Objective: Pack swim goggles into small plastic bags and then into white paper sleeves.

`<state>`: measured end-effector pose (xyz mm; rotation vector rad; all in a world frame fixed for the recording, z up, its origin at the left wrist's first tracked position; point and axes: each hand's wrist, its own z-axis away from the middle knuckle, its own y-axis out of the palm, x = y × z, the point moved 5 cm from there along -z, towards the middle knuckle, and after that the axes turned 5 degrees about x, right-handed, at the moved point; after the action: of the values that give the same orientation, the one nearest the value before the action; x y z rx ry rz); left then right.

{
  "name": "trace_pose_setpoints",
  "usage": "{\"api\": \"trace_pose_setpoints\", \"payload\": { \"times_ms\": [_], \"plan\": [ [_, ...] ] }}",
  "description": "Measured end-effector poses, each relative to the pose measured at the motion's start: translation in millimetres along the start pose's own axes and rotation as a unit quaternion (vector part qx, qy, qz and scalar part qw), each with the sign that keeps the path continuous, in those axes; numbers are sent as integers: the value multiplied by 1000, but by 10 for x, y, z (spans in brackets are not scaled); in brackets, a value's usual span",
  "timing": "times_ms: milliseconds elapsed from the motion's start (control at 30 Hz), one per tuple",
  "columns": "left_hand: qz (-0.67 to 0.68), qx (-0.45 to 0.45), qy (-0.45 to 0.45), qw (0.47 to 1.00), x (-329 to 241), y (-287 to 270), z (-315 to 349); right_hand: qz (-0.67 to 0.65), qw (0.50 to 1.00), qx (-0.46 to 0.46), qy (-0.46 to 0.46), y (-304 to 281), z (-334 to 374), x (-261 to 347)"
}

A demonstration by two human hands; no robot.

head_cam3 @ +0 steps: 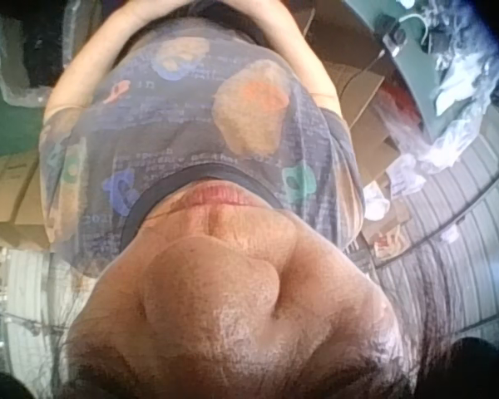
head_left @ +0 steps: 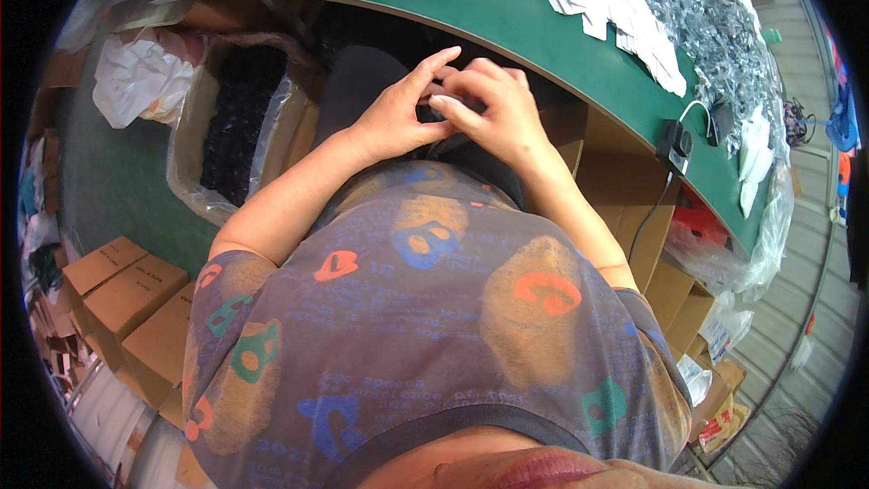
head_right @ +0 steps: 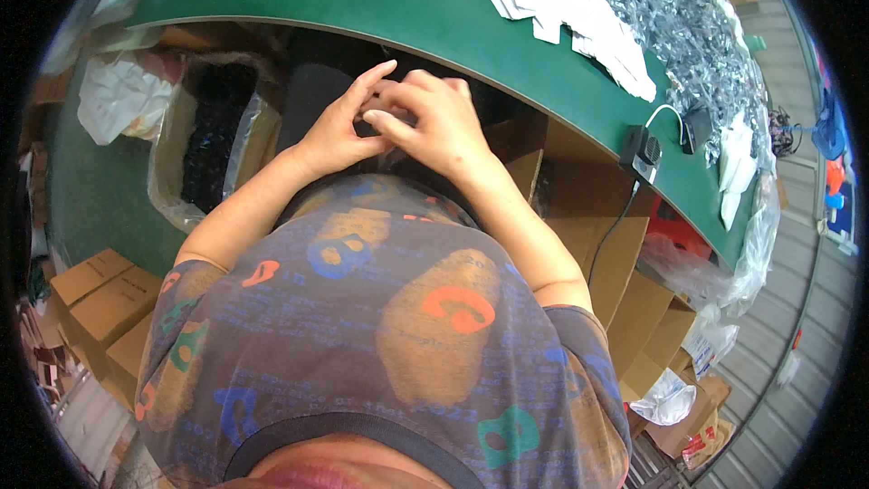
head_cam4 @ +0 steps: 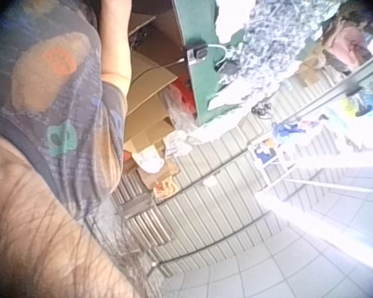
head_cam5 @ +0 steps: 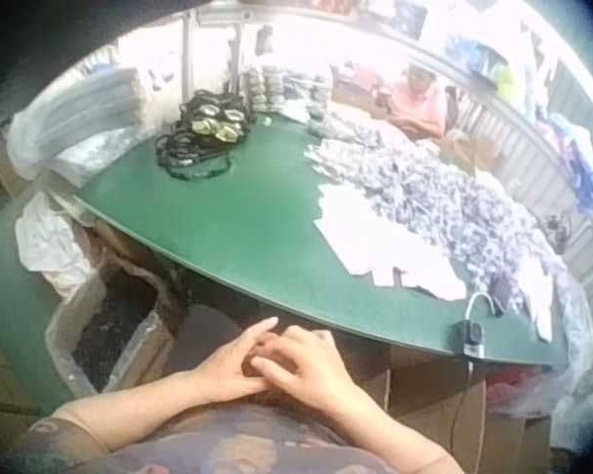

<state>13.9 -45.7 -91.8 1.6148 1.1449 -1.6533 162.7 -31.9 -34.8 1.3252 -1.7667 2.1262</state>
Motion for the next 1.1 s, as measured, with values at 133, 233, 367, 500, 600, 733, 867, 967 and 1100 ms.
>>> {"api": "trace_pose_setpoints", "payload": {
  "times_ms": [133, 233, 367, 500, 600, 733, 867, 967, 1100],
  "plan": [
    [73, -2, 15, 997, 28, -109, 65, -56, 996, -44, -45, -78, 214, -216],
    [-82, 57, 103, 990, -182, -140, -73, -16, 988, -91, -127, -61, 399, -247],
    [-112, 79, 93, 986, -475, -116, 75, 69, 987, -49, -134, -230, 560, 154],
    [-260, 69, 228, 936, -1067, -127, 126, 44, 989, -26, -136, -535, 739, 409],
    [-266, 70, 291, 916, -1341, -81, 104, 21, 994, -9, -104, -788, 976, 443],
    [-225, 120, 309, 916, -1414, 74, -66, -2, 999, 11, -44, -990, 1219, 444],
    [-165, 182, 327, 912, -1456, 233, -344, -31, 999, 2, 3, -1122, 1406, 353],
    [-137, 221, 337, 905, -1526, 350, -615, -50, 998, 5, 24, -1256, 1530, 210],
    [-124, 236, 337, 903, -1636, 202, -1097, -103, 988, -23, 112, -1649, 1795, 11]
  ]
}}
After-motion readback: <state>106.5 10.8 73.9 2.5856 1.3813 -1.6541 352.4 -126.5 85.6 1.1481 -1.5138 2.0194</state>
